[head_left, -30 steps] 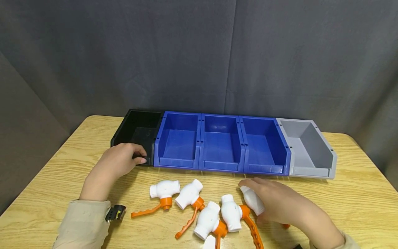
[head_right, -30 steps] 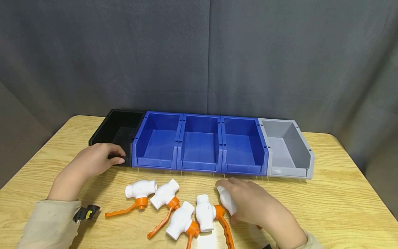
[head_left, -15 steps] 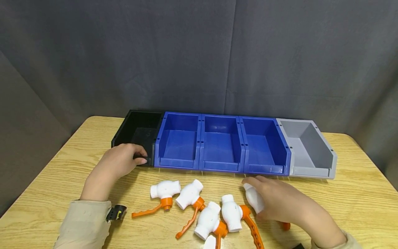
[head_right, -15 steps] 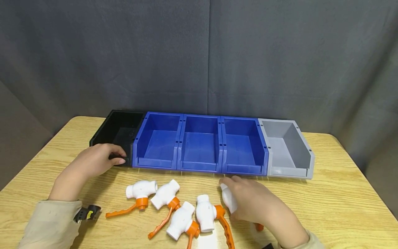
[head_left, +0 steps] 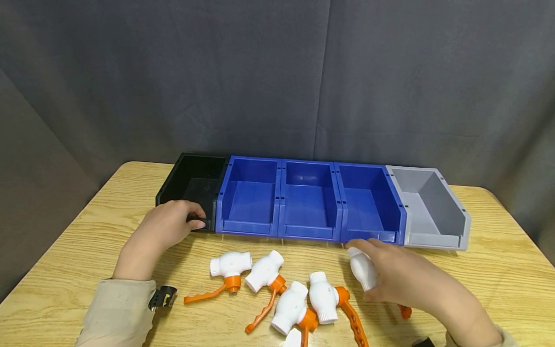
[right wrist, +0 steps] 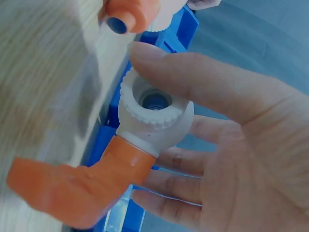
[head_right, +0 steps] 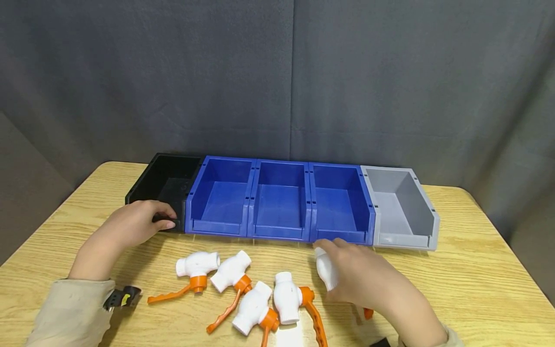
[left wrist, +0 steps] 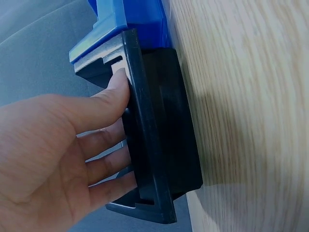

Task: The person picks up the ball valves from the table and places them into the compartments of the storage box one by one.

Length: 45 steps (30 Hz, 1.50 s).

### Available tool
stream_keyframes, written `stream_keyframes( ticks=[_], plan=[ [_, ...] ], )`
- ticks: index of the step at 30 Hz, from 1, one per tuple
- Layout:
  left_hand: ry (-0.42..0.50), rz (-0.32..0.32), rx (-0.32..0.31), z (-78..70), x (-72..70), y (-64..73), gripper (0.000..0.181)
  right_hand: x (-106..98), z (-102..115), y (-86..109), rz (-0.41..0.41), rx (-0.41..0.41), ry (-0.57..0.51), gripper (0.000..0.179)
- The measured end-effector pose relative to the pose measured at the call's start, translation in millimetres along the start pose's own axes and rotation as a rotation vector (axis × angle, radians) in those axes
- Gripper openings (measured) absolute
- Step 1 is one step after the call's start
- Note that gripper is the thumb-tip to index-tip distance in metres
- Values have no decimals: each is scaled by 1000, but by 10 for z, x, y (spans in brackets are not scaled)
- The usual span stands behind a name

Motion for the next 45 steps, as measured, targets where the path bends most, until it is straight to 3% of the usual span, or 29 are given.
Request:
stream_keyframes(
  ticks=[10,18,34,45],
  plan=[
    [2,-1,-2,-7,2,0,16,-160,-133,49,37,57,-72,91],
    [4,-4,-5,-2,3,3,15,-323,-319,101,-52,50,-82,90],
    [8,-5,-6,4,9,-3,16,-572,-589,117,-185,125,-39,91],
    [11,-10,1,6,8,3,16,-686,-674,114,-436,98,-7,91]
  ],
)
Point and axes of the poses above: each hand's wrist, its own y-axis away from the middle knuckle, its own x-axis out of the palm, z = x × y, the point moved 3 cm from there along -y, towards the middle knuckle, and after that the axes turned 14 degrees about x, right-handed, at the moved point
